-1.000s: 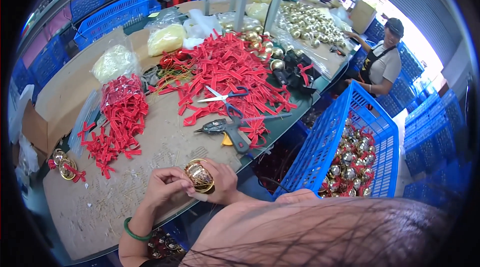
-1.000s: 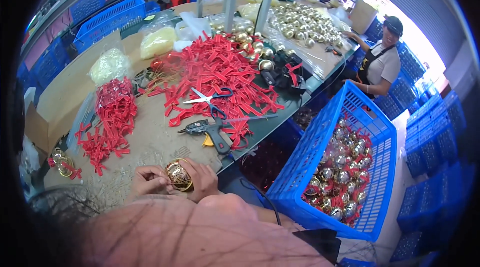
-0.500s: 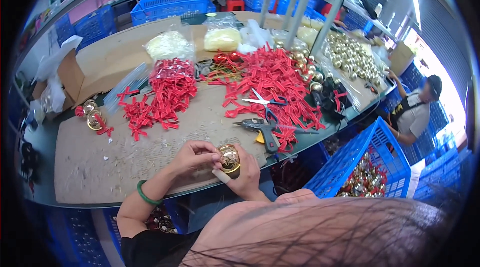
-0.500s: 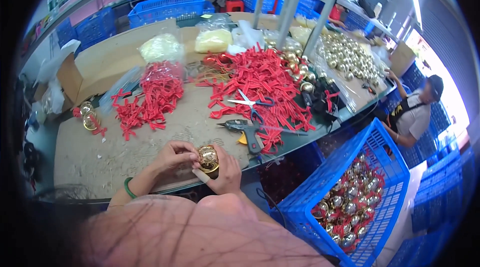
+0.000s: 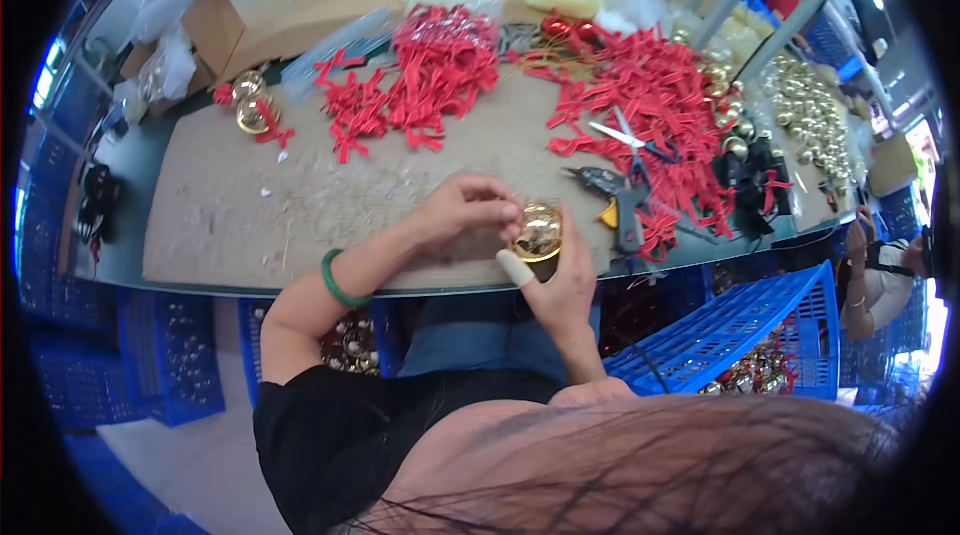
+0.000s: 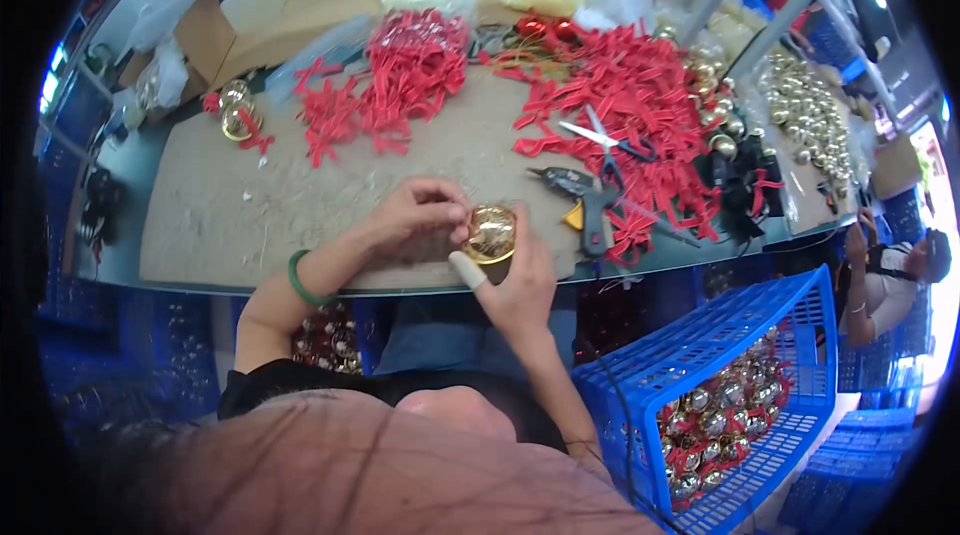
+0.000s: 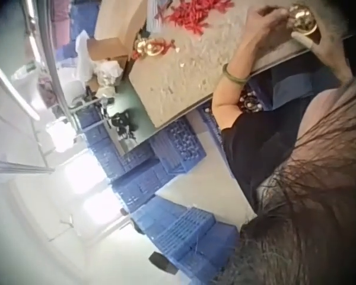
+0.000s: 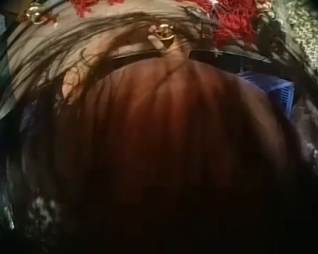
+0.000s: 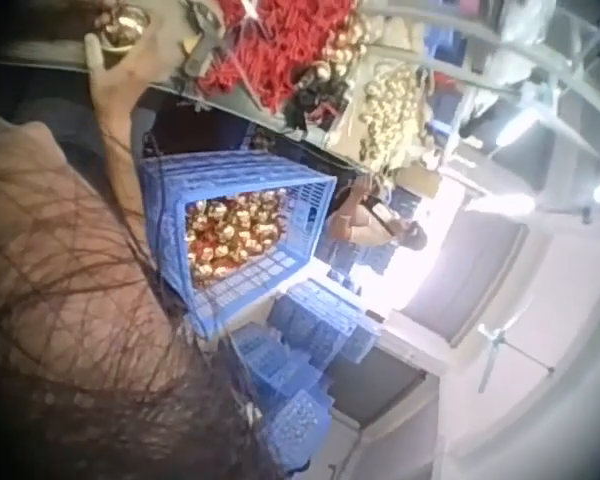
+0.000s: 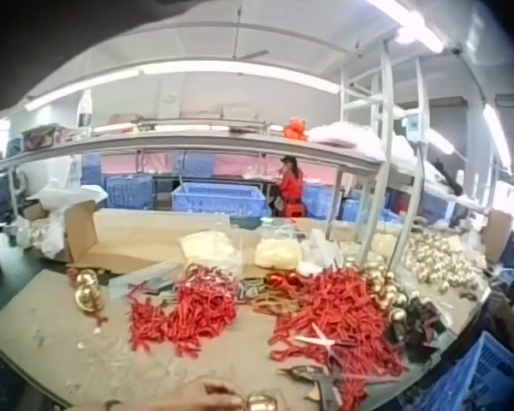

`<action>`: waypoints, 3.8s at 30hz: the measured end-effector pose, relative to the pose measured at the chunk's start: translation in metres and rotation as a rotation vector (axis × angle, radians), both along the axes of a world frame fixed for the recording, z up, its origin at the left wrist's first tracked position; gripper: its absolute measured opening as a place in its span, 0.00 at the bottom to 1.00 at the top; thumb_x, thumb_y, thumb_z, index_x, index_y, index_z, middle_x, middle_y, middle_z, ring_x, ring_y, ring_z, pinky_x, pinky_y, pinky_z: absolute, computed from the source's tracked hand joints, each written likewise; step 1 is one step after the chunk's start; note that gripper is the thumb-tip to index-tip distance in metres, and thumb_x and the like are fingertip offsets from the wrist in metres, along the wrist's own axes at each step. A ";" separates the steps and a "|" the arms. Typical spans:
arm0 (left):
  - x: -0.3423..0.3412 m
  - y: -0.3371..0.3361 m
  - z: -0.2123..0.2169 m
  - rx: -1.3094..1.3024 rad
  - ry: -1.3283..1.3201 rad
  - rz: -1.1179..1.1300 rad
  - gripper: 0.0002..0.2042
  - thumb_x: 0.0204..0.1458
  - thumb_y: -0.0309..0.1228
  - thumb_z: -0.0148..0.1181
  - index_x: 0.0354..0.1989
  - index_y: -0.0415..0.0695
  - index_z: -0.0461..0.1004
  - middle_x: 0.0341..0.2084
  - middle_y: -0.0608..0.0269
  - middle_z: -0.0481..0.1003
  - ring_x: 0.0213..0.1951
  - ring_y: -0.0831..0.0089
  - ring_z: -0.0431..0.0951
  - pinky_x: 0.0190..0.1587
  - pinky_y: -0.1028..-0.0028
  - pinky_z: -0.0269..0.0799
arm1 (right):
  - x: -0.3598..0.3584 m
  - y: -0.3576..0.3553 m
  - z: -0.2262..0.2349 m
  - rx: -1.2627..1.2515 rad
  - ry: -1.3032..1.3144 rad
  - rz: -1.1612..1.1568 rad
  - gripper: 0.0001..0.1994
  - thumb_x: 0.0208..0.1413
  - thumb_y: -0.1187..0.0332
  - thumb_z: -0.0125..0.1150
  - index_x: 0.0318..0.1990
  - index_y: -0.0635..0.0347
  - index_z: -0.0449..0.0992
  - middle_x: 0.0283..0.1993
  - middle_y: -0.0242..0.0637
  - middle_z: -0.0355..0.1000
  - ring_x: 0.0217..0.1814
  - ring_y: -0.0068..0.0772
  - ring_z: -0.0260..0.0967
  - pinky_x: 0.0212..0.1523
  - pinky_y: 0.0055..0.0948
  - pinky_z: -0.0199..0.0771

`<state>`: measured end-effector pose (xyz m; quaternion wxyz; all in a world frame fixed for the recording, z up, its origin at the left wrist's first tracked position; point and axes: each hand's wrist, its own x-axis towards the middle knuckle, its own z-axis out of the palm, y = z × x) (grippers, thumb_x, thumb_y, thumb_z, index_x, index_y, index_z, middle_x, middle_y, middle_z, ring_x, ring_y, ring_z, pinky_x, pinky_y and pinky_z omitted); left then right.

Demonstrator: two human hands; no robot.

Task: Decorating gold ornaments with red ribbons using a glue gun.

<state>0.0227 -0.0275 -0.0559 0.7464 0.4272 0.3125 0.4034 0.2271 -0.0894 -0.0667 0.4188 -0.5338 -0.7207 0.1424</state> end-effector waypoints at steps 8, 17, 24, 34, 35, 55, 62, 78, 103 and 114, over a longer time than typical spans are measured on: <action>-0.005 0.000 -0.012 -0.019 -0.181 -0.018 0.07 0.59 0.24 0.64 0.43 0.36 0.78 0.32 0.62 0.78 0.34 0.74 0.79 0.41 0.74 0.77 | -0.002 0.002 -0.007 0.039 -0.038 0.021 0.47 0.46 0.49 0.77 0.67 0.70 0.62 0.54 0.53 0.74 0.53 0.53 0.73 0.55 0.44 0.72; -0.011 0.002 -0.011 -0.015 -0.254 0.065 0.18 0.60 0.26 0.63 0.58 0.37 0.75 0.38 0.67 0.77 0.36 0.78 0.76 0.43 0.75 0.74 | -0.003 -0.002 -0.004 0.059 -0.051 0.018 0.47 0.45 0.49 0.77 0.68 0.69 0.62 0.54 0.52 0.74 0.52 0.53 0.73 0.54 0.44 0.72; -0.005 0.000 0.002 0.372 0.056 0.018 0.29 0.59 0.24 0.63 0.70 0.40 0.65 0.47 0.69 0.70 0.48 0.78 0.70 0.55 0.75 0.69 | 0.000 -0.001 -0.002 0.034 -0.038 0.034 0.47 0.46 0.53 0.78 0.69 0.68 0.61 0.55 0.54 0.73 0.56 0.54 0.73 0.57 0.44 0.71; -0.002 -0.007 0.004 0.872 0.456 -0.021 0.58 0.43 0.34 0.80 0.78 0.53 0.40 0.70 0.51 0.53 0.63 0.60 0.72 0.60 0.58 0.76 | 0.011 -0.006 0.007 0.022 -0.096 0.002 0.51 0.43 0.54 0.80 0.71 0.68 0.58 0.63 0.57 0.67 0.61 0.55 0.69 0.60 0.45 0.69; -0.002 -0.007 0.005 0.865 0.448 -0.022 0.58 0.43 0.34 0.80 0.78 0.53 0.40 0.70 0.51 0.53 0.63 0.60 0.72 0.60 0.58 0.76 | 0.016 -0.008 0.014 0.054 -0.150 -0.002 0.51 0.42 0.54 0.81 0.71 0.68 0.58 0.64 0.56 0.66 0.60 0.53 0.70 0.59 0.44 0.70; 0.015 -0.012 -0.006 0.798 0.451 0.077 0.60 0.39 0.40 0.82 0.77 0.48 0.42 0.73 0.50 0.46 0.61 0.60 0.74 0.54 0.61 0.80 | 0.057 0.049 -0.012 0.155 -0.310 -0.477 0.28 0.45 0.57 0.71 0.54 0.58 0.76 0.48 0.45 0.77 0.52 0.50 0.71 0.53 0.49 0.67; 0.008 -0.008 -0.003 0.743 0.449 0.173 0.63 0.36 0.35 0.81 0.78 0.48 0.39 0.74 0.52 0.49 0.57 0.60 0.76 0.50 0.67 0.80 | 0.048 0.024 0.012 0.273 -0.064 -0.462 0.33 0.45 0.61 0.75 0.59 0.59 0.72 0.51 0.47 0.72 0.52 0.53 0.67 0.57 0.46 0.68; 0.009 -0.008 0.017 0.695 0.519 0.219 0.63 0.36 0.35 0.79 0.79 0.50 0.37 0.74 0.50 0.51 0.56 0.59 0.76 0.48 0.70 0.81 | 0.045 -0.003 0.011 0.268 0.055 -0.304 0.35 0.48 0.63 0.74 0.63 0.65 0.69 0.54 0.50 0.74 0.52 0.50 0.72 0.55 0.41 0.74; 0.004 -0.002 0.000 0.758 0.541 0.125 0.60 0.40 0.41 0.81 0.78 0.50 0.41 0.74 0.50 0.48 0.59 0.58 0.76 0.55 0.60 0.80 | 0.050 -0.014 0.012 0.166 0.056 -0.278 0.33 0.48 0.67 0.78 0.62 0.63 0.72 0.50 0.47 0.75 0.48 0.45 0.73 0.53 0.39 0.72; -0.003 -0.005 0.010 0.840 0.580 0.100 0.61 0.41 0.38 0.81 0.78 0.50 0.39 0.74 0.50 0.45 0.61 0.57 0.75 0.56 0.61 0.79 | 0.039 -0.007 0.009 0.121 0.025 -0.235 0.32 0.50 0.67 0.76 0.63 0.63 0.71 0.50 0.47 0.74 0.50 0.47 0.73 0.53 0.40 0.71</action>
